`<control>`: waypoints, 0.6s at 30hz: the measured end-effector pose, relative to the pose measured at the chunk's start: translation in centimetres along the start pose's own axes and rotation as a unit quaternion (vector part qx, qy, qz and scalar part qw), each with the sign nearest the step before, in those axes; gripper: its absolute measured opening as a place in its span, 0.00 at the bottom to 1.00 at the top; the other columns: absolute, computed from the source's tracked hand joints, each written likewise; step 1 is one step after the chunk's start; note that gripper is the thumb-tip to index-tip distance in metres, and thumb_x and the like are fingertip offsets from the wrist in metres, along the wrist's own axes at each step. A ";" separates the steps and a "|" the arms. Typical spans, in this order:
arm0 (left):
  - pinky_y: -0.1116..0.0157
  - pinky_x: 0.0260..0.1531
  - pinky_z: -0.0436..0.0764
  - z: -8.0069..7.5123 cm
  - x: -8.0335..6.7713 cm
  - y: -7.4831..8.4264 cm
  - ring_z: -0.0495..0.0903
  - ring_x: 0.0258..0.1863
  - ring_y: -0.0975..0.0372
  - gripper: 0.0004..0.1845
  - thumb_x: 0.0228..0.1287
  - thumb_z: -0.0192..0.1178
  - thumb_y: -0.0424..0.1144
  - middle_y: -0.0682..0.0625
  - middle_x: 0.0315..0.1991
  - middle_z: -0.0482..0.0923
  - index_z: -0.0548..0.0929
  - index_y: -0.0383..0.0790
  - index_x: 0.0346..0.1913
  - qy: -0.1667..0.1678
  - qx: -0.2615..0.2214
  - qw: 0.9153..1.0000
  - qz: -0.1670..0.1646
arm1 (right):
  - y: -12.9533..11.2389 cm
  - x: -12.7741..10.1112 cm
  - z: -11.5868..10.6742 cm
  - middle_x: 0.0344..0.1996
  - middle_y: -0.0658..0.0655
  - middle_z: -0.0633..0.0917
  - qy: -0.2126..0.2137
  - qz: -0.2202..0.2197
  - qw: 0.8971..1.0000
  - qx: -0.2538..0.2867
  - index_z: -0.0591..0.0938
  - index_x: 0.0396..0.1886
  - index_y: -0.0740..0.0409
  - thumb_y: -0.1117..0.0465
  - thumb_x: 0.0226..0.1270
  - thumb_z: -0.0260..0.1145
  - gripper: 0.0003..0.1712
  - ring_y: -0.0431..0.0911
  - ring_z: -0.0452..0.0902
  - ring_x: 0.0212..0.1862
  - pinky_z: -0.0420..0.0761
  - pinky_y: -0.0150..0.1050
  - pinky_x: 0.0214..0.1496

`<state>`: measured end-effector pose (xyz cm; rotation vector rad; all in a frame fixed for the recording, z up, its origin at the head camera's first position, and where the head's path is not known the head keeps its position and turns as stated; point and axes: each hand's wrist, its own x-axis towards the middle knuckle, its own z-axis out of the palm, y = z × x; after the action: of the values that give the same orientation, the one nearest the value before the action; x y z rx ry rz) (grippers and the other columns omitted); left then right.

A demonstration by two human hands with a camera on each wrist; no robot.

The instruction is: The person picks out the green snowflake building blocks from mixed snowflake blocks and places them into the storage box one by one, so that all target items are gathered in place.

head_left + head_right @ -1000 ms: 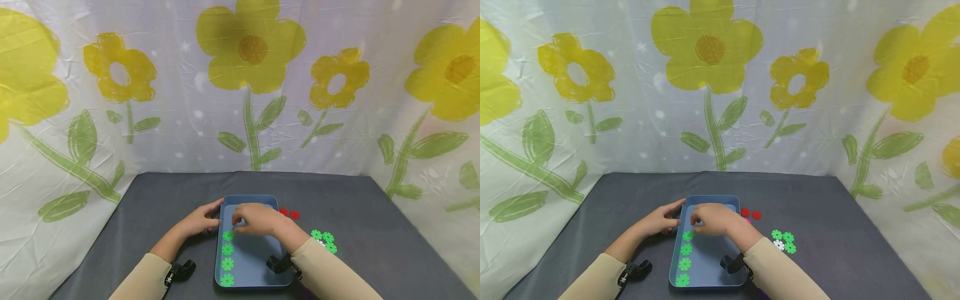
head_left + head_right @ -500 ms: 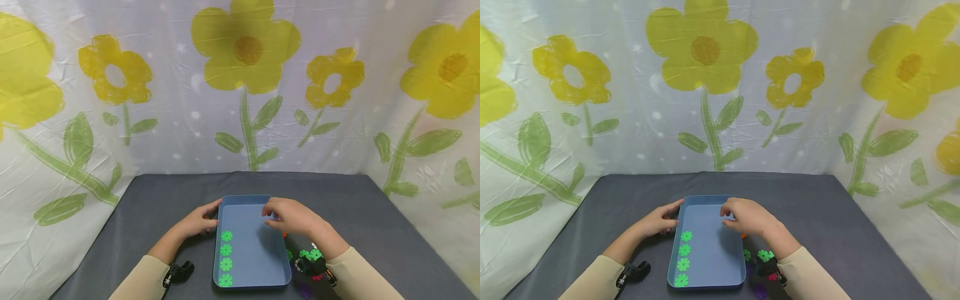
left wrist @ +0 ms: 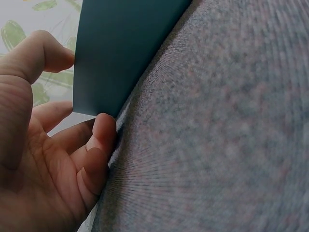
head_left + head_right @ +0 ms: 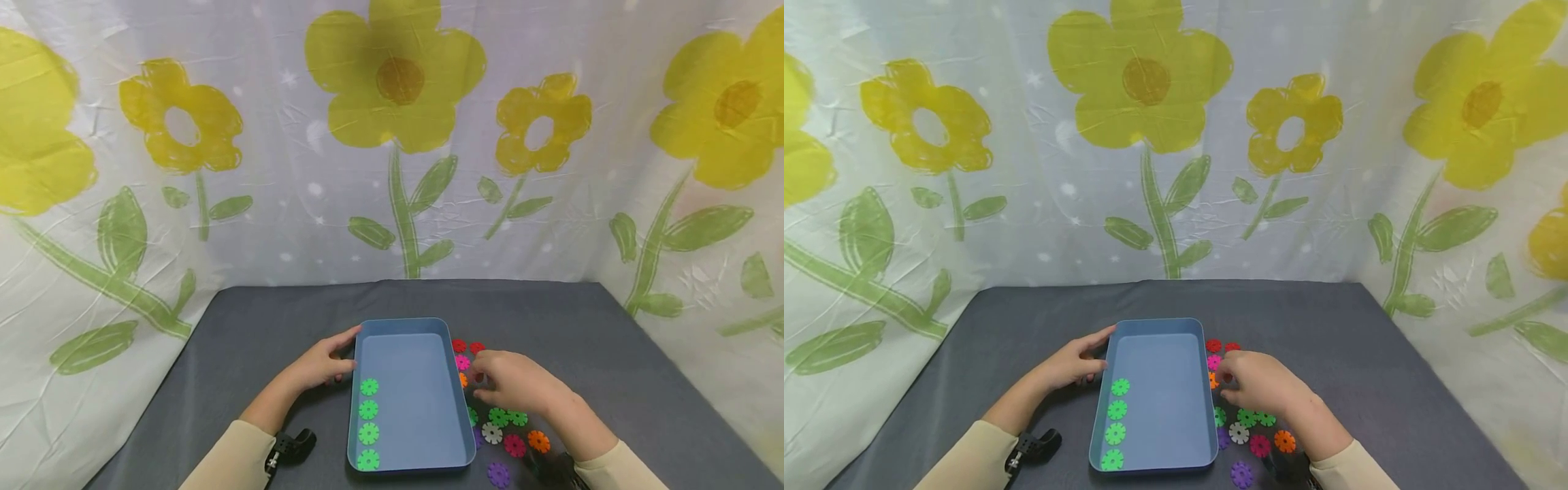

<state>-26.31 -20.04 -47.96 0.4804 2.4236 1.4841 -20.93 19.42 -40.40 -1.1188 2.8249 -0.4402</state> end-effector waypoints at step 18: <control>0.60 0.20 0.71 0.2 -0.1 0.3 0.74 0.22 0.58 0.43 0.66 0.65 0.37 0.37 0.72 0.66 0.59 0.48 0.82 0.005 -0.001 1.000 -0.006 | 0.3 -0.7 3.5 0.32 0.40 0.75 -0.030 -0.020 0.999 0.000 0.88 0.39 0.48 0.58 0.55 0.80 0.11 0.33 0.69 0.30 0.75 0.33 0.33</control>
<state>-26.14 -19.83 -47.80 0.4570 2.4288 1.4874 -20.04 19.32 -43.87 -1.1709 2.7546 -0.4022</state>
